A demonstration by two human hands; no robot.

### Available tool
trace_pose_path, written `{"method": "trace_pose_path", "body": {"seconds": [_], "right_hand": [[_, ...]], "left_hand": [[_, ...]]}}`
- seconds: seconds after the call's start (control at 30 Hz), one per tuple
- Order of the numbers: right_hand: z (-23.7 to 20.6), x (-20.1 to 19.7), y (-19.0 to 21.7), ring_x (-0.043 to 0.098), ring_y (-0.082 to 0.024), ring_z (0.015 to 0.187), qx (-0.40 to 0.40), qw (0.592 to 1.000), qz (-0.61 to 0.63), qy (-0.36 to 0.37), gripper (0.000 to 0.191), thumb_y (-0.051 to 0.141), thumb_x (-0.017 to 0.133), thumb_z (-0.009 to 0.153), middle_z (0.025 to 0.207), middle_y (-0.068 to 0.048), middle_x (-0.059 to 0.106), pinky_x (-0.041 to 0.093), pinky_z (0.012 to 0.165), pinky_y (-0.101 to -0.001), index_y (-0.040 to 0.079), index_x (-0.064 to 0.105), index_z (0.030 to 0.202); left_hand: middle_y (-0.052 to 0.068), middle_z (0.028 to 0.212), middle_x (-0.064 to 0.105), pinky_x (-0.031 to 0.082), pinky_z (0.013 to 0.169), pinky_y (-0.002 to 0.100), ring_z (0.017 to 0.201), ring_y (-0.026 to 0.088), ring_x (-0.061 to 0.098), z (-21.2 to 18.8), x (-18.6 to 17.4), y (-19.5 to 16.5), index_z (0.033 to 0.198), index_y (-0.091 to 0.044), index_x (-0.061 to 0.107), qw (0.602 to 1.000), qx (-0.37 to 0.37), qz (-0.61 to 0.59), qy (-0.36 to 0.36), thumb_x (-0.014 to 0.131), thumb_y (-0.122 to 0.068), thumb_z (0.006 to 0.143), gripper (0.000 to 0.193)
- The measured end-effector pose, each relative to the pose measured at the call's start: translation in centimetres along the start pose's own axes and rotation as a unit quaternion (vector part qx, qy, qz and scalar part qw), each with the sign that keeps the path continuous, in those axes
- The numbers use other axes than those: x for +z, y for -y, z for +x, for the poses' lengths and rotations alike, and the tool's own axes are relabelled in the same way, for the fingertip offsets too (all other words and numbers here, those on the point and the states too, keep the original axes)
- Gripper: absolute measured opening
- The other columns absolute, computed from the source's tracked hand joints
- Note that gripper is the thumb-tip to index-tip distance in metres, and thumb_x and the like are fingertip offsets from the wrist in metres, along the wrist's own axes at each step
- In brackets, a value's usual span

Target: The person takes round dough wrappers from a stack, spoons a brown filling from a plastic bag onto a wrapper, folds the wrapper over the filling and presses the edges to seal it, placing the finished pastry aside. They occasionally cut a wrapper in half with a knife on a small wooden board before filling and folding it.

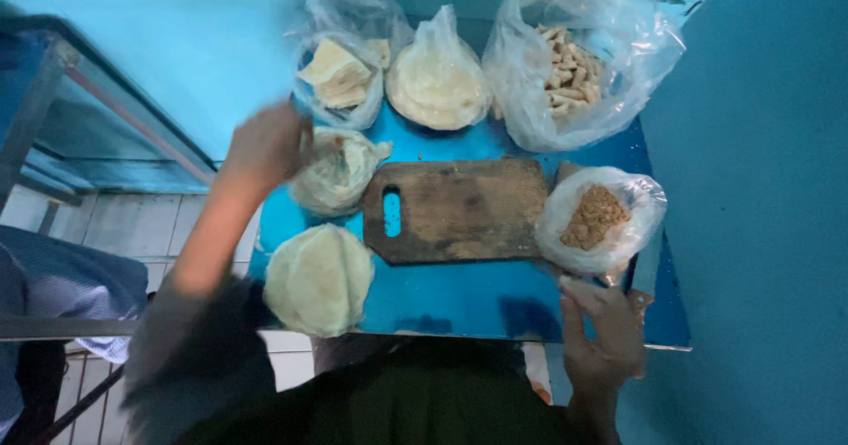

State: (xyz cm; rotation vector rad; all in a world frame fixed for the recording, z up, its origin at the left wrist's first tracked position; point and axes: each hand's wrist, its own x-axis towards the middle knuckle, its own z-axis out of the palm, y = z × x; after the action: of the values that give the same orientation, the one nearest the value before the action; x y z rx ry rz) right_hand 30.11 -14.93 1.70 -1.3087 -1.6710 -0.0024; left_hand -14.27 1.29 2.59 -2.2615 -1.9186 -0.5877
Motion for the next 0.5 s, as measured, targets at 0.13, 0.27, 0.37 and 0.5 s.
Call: {"method": "trace_pose_path", "body": {"seconds": [0.13,0.27,0.37,0.5], "right_hand": [[0.4,-0.7,-0.4,0.073,-0.02,0.098,0.018,0.998,-0.01,0.066,0.019,0.002,0.073,0.09,0.103,-0.008,0.076,0.052,0.102,-0.0412,0.007,0.075,0.108],[1.2,0.2,-2.3,0.07,-0.024,0.101,-0.02,0.987,0.05,0.15,0.028,0.007,0.074,0.086,0.108,-0.012,0.073,0.055,0.087,-0.0364,0.006,0.072,0.115],[1.7,2.3,-2.9,0.071,-0.022,0.094,-0.045,0.969,0.066,0.236,0.03,0.012,0.076,0.087,0.106,-0.008,0.075,0.056,0.081,-0.0348,0.01,0.074,0.116],[2.5,5.6,-2.5,0.07,-0.025,0.096,-0.07,0.939,0.055,0.332,0.031,0.016,0.073,0.09,0.11,-0.008,0.075,0.057,0.079,-0.0368,0.01,0.072,0.121]], "left_hand": [[0.012,0.103,0.067,0.053,0.089,0.049,0.107,0.034,0.064,-9.9,-2.7,-3.9,0.095,-0.012,0.074,0.957,-0.053,0.023,0.286,0.082,-0.058,0.066,0.055],[0.016,0.122,0.056,0.049,0.094,0.049,0.112,0.039,0.056,-13.3,-2.9,-6.1,0.129,-0.007,0.06,0.972,-0.078,-0.043,0.217,0.089,-0.055,0.055,0.093],[0.017,0.125,0.055,0.048,0.094,0.05,0.112,0.041,0.057,-14.0,-2.4,-6.4,0.124,-0.004,0.054,0.974,-0.076,-0.091,0.194,0.088,-0.046,0.061,0.083],[0.021,0.123,0.054,0.049,0.091,0.049,0.112,0.044,0.056,-12.9,-1.3,-5.9,0.135,-0.004,0.05,0.97,-0.1,-0.169,0.143,0.091,-0.037,0.054,0.096]]}}
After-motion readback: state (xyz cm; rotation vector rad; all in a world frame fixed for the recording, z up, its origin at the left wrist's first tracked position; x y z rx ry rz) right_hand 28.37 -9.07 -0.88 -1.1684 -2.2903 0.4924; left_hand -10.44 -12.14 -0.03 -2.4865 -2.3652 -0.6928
